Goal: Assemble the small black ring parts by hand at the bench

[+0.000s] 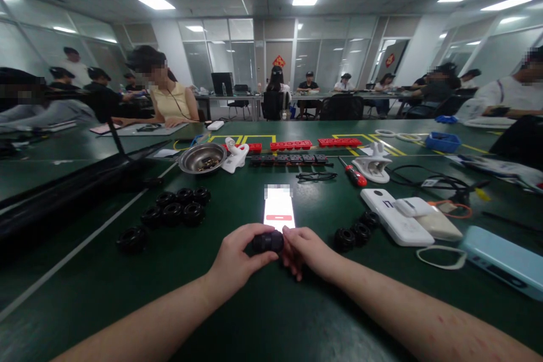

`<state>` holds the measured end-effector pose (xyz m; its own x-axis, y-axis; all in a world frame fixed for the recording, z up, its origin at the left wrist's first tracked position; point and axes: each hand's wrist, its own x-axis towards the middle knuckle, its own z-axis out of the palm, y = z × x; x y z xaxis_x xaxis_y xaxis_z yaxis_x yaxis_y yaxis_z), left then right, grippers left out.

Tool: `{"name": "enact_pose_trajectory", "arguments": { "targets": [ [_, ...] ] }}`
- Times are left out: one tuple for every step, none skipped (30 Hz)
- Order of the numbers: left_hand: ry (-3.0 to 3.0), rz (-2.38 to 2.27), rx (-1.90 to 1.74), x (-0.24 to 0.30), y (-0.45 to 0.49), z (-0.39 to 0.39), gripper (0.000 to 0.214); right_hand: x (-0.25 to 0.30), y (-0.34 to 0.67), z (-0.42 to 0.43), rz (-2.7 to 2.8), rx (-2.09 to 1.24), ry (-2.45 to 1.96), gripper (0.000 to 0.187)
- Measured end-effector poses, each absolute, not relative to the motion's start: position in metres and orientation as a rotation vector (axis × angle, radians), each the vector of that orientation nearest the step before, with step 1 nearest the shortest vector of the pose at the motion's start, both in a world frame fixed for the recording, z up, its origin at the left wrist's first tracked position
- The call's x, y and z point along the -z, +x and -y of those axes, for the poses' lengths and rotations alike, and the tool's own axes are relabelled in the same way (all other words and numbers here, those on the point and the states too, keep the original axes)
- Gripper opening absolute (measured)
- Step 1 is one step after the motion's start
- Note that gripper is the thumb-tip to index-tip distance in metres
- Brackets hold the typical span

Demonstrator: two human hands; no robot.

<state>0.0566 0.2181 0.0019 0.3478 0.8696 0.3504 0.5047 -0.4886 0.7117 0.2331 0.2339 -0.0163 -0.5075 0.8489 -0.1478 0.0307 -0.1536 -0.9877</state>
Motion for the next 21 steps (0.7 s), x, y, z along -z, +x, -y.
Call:
{"name": "enact_pose_trajectory", "arguments": {
  "targets": [
    [2.14,-1.181,-0.989,-0.0023,0.0567,-0.2178,0.027,0.0174,0.2331,-0.2346,1.511,-1.736,-1.023,0.054],
    [2.14,-1.175,-0.976,-0.0029,0.0569,-0.2177,0.027,0.0184,0.2333,-0.2353,1.515,-1.746,-1.028,0.054],
    [2.127,-1.182,-0.957,-0.0036,0.0571,-0.2179,0.028,0.0192,0.2337,-0.236,1.517,-1.755,-1.029,0.053],
    [2.104,-1.201,-0.933,-0.0043,0.0572,-0.2184,0.03,0.0196,0.2341,-0.2366,1.516,-1.761,-1.027,0.051],
    [2.077,-1.224,-0.908,-0.0047,0.0573,-0.219,0.031,0.0196,0.2346,-0.2369,1.511,-1.763,-1.022,0.049],
    [2.052,-1.247,-0.889,-0.0049,0.0573,-0.2198,0.032,0.019,0.235,-0.2369,1.506,-1.761,-1.014,0.046],
    [2.034,-1.264,-0.878,-0.0047,0.0571,-0.2206,0.033,0.0179,0.2353,-0.2366,1.501,-1.757,-1.004,0.043],
    [2.025,-1.273,-0.876,-0.0043,0.0569,-0.2213,0.033,0.0165,0.2355,-0.2361,1.499,-1.751,-0.994,0.042],
    [2.023,-1.277,-0.884,-0.0036,0.0566,-0.2217,0.033,0.015,0.2355,-0.2354,1.498,-1.746,-0.984,0.042],
    [2.027,-1.276,-0.898,-0.0028,0.0563,-0.2218,0.033,0.0136,0.2352,-0.2347,1.498,-1.742,-0.977,0.043],
    [2.036,-1.274,-0.919,-0.002,0.056,-0.2215,0.032,0.0125,0.2348,-0.2339,1.499,-1.739,-0.973,0.044],
    [2.052,-1.268,-0.939,-0.0012,0.0557,-0.221,0.032,0.0119,0.2343,-0.2334,1.5,-1.735,-0.972,0.044],
    [2.071,-1.261,-0.957,-0.0006,0.0555,-0.2202,0.032,0.012,0.2337,-0.233,1.501,-1.731,-0.974,0.045],
    [2.094,-1.25,-0.97,-0.0002,0.0554,-0.2194,0.032,0.0126,0.2331,-0.233,1.504,-1.727,-0.979,0.048],
    [2.116,-1.235,-0.978,0.0001,0.0553,-0.2186,0.032,0.0137,0.2326,-0.2332,1.509,-1.726,-0.983,0.051],
    [2.132,-1.219,-0.978,0.0003,0.0554,-0.2181,0.032,0.0152,0.2324,-0.2337,1.517,-1.727,-0.986,0.053],
    [2.14,-1.202,-0.972,0.0005,0.0555,-0.2179,0.032,0.0167,0.2324,-0.2343,1.525,-1.732,-0.987,0.054],
    [2.137,-1.189,-0.962,0.0006,0.0556,-0.2181,0.032,0.0182,0.2327,-0.235,1.53,-1.737,-0.985,0.054],
    [2.124,-1.18,-0.946,0.0006,0.0557,-0.2186,0.032,0.0193,0.2333,-0.2358,1.533,-1.742,-0.98,0.053],
    [2.103,-1.182,-0.93,0.0006,0.0559,-0.2194,0.033,0.0199,0.2342,-0.2365,1.534,-1.745,-0.973,0.051],
    [2.075,-1.192,-0.908,0.0005,0.056,-0.2203,0.034,0.02,0.235,-0.237,1.532,-1.748,-0.964,0.049]
  ]
}}
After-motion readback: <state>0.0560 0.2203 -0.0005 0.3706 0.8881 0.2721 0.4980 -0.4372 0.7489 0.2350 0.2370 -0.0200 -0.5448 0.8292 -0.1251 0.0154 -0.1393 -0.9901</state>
